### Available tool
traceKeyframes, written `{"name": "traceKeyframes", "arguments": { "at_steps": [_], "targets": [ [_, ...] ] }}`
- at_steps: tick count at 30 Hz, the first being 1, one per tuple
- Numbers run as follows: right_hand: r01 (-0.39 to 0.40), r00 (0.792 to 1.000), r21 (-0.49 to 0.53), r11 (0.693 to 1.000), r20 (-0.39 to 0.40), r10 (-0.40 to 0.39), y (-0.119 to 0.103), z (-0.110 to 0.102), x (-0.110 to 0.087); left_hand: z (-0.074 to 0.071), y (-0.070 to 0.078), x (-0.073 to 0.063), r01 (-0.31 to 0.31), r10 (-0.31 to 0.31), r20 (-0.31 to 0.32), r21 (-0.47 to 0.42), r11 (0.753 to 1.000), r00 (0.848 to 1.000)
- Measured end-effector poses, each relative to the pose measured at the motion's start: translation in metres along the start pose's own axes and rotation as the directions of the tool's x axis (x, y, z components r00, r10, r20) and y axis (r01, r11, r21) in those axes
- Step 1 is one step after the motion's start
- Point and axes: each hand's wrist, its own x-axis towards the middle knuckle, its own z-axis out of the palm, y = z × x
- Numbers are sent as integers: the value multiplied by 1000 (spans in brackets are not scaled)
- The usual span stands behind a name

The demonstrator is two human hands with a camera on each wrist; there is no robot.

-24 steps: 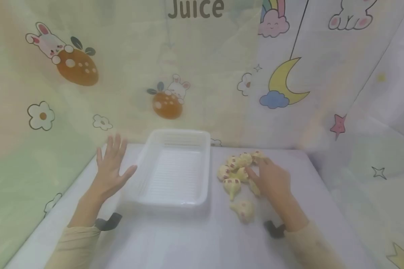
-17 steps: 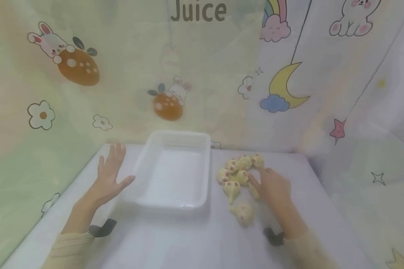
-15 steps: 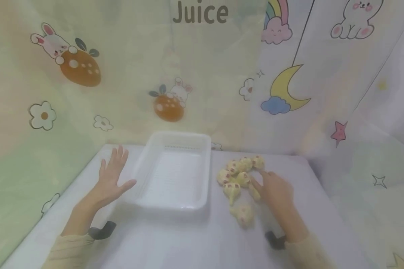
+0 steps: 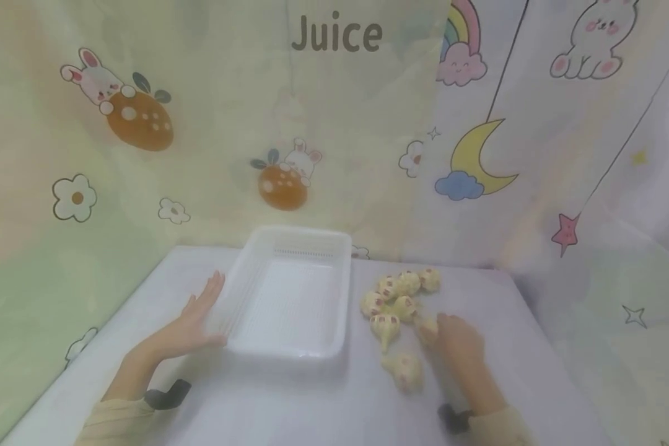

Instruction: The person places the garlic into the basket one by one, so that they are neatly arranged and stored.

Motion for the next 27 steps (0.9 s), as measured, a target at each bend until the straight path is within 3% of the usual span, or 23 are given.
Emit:
{"name": "traceKeyframes", "arguments": {
  "at_steps": [10,17,27],
  "targets": [
    [-9,1000,-3,1000,-11,9,-3,6,4,7,-16,-1,22,-19,31,-85,996,999],
    [-11,1000,9,1000,-17,11,-3,9,6,6,-19,-3,46,-35,95,-118,992,995],
    [37,999,48,998,-18,-36,-2,9,10,9,-22,-2,23,-12,91,-118,993,996]
  ]
}}
